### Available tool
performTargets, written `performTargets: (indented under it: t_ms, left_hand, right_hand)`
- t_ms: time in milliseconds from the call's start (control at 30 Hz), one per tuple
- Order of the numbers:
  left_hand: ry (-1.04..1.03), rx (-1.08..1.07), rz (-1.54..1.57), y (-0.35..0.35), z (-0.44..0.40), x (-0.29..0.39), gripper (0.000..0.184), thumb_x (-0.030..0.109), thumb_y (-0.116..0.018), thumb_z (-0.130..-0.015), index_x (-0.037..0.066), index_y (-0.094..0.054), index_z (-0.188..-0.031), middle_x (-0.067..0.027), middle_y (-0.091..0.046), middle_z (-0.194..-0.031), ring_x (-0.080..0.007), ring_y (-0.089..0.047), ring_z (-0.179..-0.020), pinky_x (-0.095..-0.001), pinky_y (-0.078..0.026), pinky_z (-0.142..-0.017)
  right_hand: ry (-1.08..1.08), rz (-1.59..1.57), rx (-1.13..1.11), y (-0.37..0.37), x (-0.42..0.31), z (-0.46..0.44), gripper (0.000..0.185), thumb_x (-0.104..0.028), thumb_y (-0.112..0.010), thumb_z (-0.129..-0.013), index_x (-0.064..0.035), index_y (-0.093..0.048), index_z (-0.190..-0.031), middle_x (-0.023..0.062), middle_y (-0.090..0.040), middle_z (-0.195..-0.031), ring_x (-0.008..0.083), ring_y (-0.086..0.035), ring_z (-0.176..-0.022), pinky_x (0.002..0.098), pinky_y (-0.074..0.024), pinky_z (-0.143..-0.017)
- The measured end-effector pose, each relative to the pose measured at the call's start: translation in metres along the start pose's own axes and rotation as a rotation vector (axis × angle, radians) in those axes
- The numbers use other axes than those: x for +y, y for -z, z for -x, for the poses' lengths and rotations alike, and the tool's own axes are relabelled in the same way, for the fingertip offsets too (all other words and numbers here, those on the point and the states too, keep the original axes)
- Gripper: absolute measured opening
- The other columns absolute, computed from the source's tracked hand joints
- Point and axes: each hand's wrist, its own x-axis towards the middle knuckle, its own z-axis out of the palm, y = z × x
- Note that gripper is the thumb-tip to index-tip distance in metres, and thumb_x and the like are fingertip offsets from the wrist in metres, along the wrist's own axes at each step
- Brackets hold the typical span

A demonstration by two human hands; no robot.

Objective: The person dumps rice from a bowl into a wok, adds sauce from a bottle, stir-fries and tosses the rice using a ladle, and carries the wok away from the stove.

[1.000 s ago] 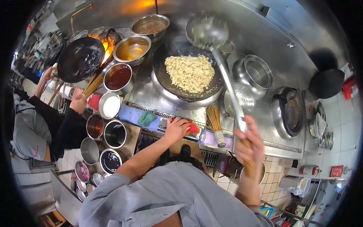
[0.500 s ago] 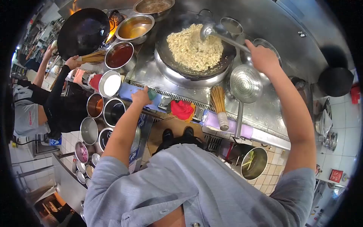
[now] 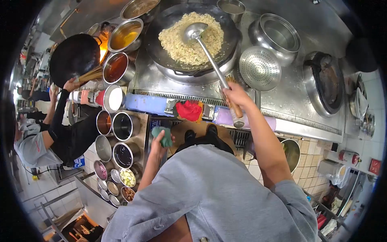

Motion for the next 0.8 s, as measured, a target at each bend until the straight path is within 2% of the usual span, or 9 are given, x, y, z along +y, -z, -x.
performTargets:
  t_ms: [67, 100, 200, 400, 500, 567, 633, 700, 800]
  left_hand:
    - [0.115, 0.033, 0.076, -0.023, 0.021, 0.004, 0.039, 0.020, -0.064, -0.089, 0.001, -0.051, -0.120, -0.0149, -0.063, -0.096, -0.0294, -0.067, -0.085, -0.0444, -0.057, -0.072]
    - [0.062, 0.054, 0.045, -0.040, 0.025, 0.012, 0.034, 0.019, -0.064, -0.090, 0.000, -0.053, -0.115, -0.0142, -0.063, -0.093, -0.0280, -0.065, -0.081, -0.0437, -0.056, -0.070]
    - [0.045, -0.011, 0.070, -0.060, -0.005, 0.035, 0.034, 0.016, -0.065, -0.087, 0.001, -0.052, -0.115, -0.0147, -0.061, -0.095, -0.0261, -0.064, -0.077, -0.0403, -0.056, -0.067]
    - [-0.033, 0.110, -0.130, -0.066, -0.059, 0.061, 0.024, 0.011, -0.057, -0.087, -0.002, -0.056, -0.108, -0.0148, -0.064, -0.096, -0.0246, -0.063, -0.078, -0.0378, -0.055, -0.073]
    - [-0.050, 0.094, -0.066, -0.060, -0.050, 0.069, 0.024, 0.012, -0.057, -0.087, 0.000, -0.057, -0.108, -0.0158, -0.064, -0.096, -0.0243, -0.062, -0.078, -0.0366, -0.054, -0.073]
    - [0.015, 0.116, 0.081, -0.051, -0.048, 0.074, 0.023, 0.021, -0.057, -0.090, 0.003, -0.058, -0.104, -0.0138, -0.065, -0.093, -0.0222, -0.062, -0.074, -0.0350, -0.054, -0.073]
    - [0.050, 0.035, 0.110, -0.057, -0.045, 0.089, 0.027, 0.027, -0.058, -0.091, 0.003, -0.058, -0.103, -0.0136, -0.064, -0.091, -0.0221, -0.061, -0.074, -0.0344, -0.054, -0.073]
    - [0.105, -0.109, 0.135, -0.059, -0.058, 0.100, 0.045, 0.047, -0.058, -0.093, 0.003, -0.058, -0.102, -0.0119, -0.062, -0.086, -0.0226, -0.061, -0.074, -0.0342, -0.052, -0.072]
    - [0.141, -0.127, 0.103, -0.123, -0.087, 0.132, 0.058, 0.062, -0.050, -0.092, 0.005, -0.058, -0.101, -0.0113, -0.060, -0.083, -0.0256, -0.060, -0.077, -0.0388, -0.052, -0.072]
  right_hand:
    - [0.282, 1.239, 0.701, -0.020, -0.025, 0.020, 0.032, -0.019, -0.052, -0.094, -0.0029, -0.050, -0.122, 0.0211, -0.067, -0.091, 0.0371, -0.067, -0.077, 0.0484, -0.0529, -0.069]
    - [0.252, 1.171, 0.673, -0.028, -0.044, 0.029, 0.038, -0.023, -0.053, -0.093, -0.0048, -0.048, -0.126, 0.0283, -0.065, -0.098, 0.0464, -0.063, -0.092, 0.0562, -0.0486, -0.080]
    - [0.385, 1.095, 0.622, -0.035, -0.056, 0.011, 0.041, -0.025, -0.054, -0.094, -0.0101, -0.047, -0.132, 0.0293, -0.065, -0.094, 0.0469, -0.063, -0.090, 0.0546, -0.0495, -0.078]
    - [0.411, 1.139, 0.339, -0.088, -0.062, -0.010, 0.044, -0.029, -0.049, -0.099, -0.0116, -0.043, -0.139, 0.0260, -0.067, -0.089, 0.0448, -0.064, -0.087, 0.0543, -0.0496, -0.077]
    - [0.399, 1.255, 0.311, -0.049, -0.026, 0.029, 0.046, -0.028, -0.048, -0.099, -0.0219, -0.039, -0.144, 0.0235, -0.065, -0.106, 0.0390, -0.066, -0.087, 0.0499, -0.0518, -0.072]
    - [0.222, 1.398, 0.252, 0.000, -0.025, 0.083, 0.047, -0.027, -0.049, -0.099, -0.0267, -0.039, -0.144, 0.0211, -0.064, -0.111, 0.0358, -0.066, -0.090, 0.0476, -0.0529, -0.073]
    - [0.280, 1.496, 0.399, 0.081, -0.002, 0.115, 0.055, -0.029, -0.049, -0.099, -0.0358, -0.030, -0.150, 0.0155, -0.064, -0.110, 0.0347, -0.065, -0.097, 0.0447, -0.0545, -0.080]
    - [0.218, 1.585, 0.520, 0.137, -0.019, 0.129, 0.054, -0.027, -0.047, -0.099, -0.0318, -0.029, -0.150, 0.0173, -0.064, -0.113, 0.0359, -0.065, -0.098, 0.0456, -0.0537, -0.082]
    - [0.087, 1.602, 0.634, 0.111, -0.086, 0.110, 0.045, -0.022, -0.047, -0.098, -0.0244, -0.040, -0.143, 0.0187, -0.065, -0.108, 0.0364, -0.065, -0.097, 0.0466, -0.0532, -0.082]
